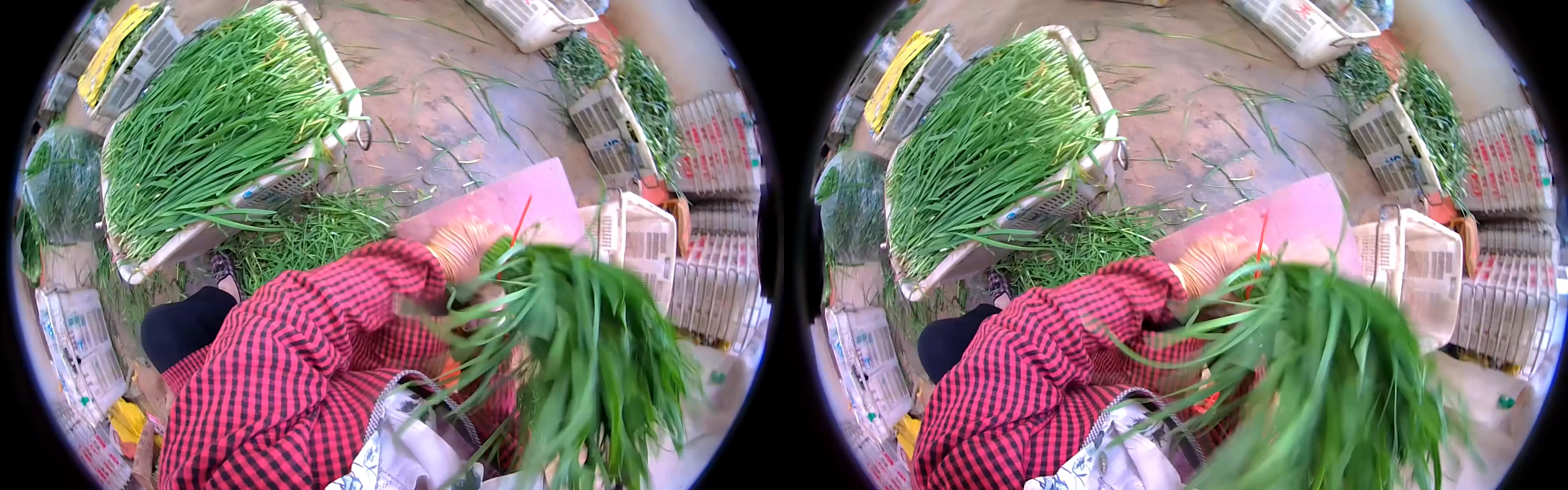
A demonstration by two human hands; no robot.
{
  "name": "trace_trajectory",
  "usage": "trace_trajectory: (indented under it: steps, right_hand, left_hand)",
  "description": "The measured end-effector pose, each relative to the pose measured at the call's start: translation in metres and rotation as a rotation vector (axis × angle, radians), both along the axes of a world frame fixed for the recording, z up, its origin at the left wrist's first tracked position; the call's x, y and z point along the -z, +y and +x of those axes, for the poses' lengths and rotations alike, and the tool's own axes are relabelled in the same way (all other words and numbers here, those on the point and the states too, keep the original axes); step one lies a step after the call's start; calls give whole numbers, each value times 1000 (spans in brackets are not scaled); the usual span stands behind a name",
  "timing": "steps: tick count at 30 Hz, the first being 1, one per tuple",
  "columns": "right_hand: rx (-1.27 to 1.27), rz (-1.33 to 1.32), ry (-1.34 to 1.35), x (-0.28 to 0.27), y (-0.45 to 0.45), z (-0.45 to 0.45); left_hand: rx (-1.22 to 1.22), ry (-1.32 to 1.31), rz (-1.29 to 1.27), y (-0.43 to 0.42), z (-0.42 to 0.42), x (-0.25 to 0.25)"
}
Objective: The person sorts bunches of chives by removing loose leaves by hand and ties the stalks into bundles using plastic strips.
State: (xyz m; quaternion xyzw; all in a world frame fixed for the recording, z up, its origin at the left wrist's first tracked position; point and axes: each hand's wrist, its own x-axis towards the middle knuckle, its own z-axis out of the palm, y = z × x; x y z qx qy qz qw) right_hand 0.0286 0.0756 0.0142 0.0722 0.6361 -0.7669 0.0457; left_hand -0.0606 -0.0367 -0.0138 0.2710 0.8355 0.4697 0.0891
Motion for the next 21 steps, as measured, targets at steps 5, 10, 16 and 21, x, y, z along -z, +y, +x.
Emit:
trace_trajectory:
  steps: [5,10,16,21]
  right_hand:
    - [-95,84,-144,13,-5,12]
    - [55,66,-31,26,12,33]
    - [143,91,-81,4,16,-5]
    - [110,-8,-117,30,24,14]
  left_hand:
    - [-77,402,-460,-18,3,-67]
    - [-13,152,-899,-29,15,-11]
    - [136,205,-1017,-27,30,-42]
    - [123,237,-910,-20,15,-39]
